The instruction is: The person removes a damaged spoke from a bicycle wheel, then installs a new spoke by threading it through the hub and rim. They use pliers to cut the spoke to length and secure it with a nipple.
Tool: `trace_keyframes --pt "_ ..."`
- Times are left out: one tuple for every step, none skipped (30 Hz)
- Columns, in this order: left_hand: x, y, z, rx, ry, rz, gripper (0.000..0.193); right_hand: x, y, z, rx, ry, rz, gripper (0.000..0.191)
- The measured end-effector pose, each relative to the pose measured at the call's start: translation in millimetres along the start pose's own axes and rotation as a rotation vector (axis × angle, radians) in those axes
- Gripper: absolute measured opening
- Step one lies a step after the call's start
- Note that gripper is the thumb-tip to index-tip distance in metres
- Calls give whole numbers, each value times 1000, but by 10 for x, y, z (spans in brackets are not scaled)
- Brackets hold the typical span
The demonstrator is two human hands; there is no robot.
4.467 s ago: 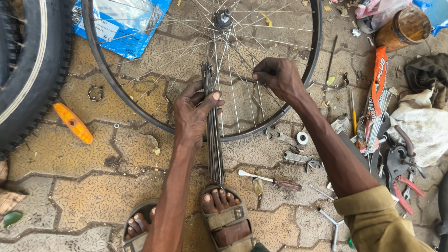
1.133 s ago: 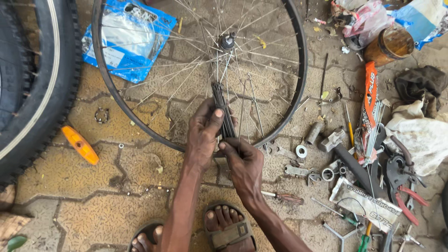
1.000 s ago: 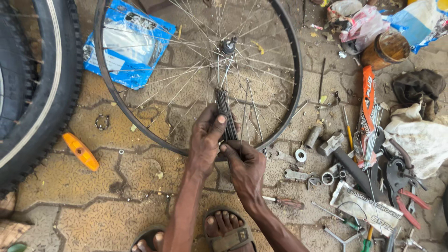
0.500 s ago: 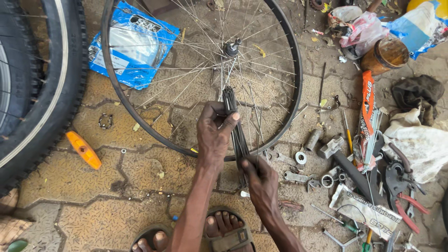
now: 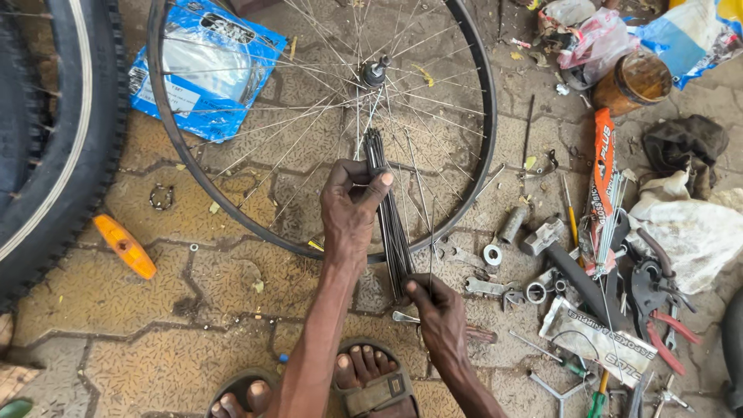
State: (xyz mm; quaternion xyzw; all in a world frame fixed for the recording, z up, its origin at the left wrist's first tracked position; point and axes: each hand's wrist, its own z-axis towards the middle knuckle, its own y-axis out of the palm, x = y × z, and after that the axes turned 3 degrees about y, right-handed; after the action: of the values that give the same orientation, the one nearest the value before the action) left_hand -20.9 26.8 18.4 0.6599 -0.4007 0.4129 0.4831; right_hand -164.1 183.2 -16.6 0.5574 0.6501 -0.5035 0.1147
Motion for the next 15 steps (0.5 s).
trace_keyframes --pt "-6 -1 0 2 -6 9 27 -58 1 24 -6 12 13 21" --pt "-11 -4 7 0 -11 19 28 -117 5 45 -9 24 29 21" --pt "-18 -6 10 4 -3 24 28 -172 1 65 -12 37 43 20" --pt "-25 -10 13 7 4 28 28 -224 -4 83 -25 9 68 20" --pt "-32 -12 19 10 11 32 28 -269 -9 101 -38 -19 94 21" --pt "-41 -12 20 8 9 22 28 -306 -18 117 -52 -47 119 21" --pt "-48 -15 25 6 8 11 29 -336 -24 130 -72 -42 135 21" --pt "-55 -14 28 4 7 1 29 -360 -33 145 -93 -38 151 21" --pt "-62 -19 26 -3 27 9 31 -375 -39 152 -114 -32 167 21" --pt "-68 -20 24 -10 48 17 32 -387 -48 159 -123 -46 190 20" --pt "-76 -25 16 -17 70 25 34 -393 -53 163 -133 -60 213 19" --pt "-83 -32 4 -35 49 72 35 -401 -60 164 -144 -73 235 18" --pt "-92 -43 -22 -54 25 120 36 -406 -66 165 -158 -75 212 17" --pt "-101 -51 -53 -75 1 167 38 -414 -71 167 -169 -76 189 17" --pt "-112 -57 -87 -98 -30 178 37 -425 -81 171 -178 -76 166 16"
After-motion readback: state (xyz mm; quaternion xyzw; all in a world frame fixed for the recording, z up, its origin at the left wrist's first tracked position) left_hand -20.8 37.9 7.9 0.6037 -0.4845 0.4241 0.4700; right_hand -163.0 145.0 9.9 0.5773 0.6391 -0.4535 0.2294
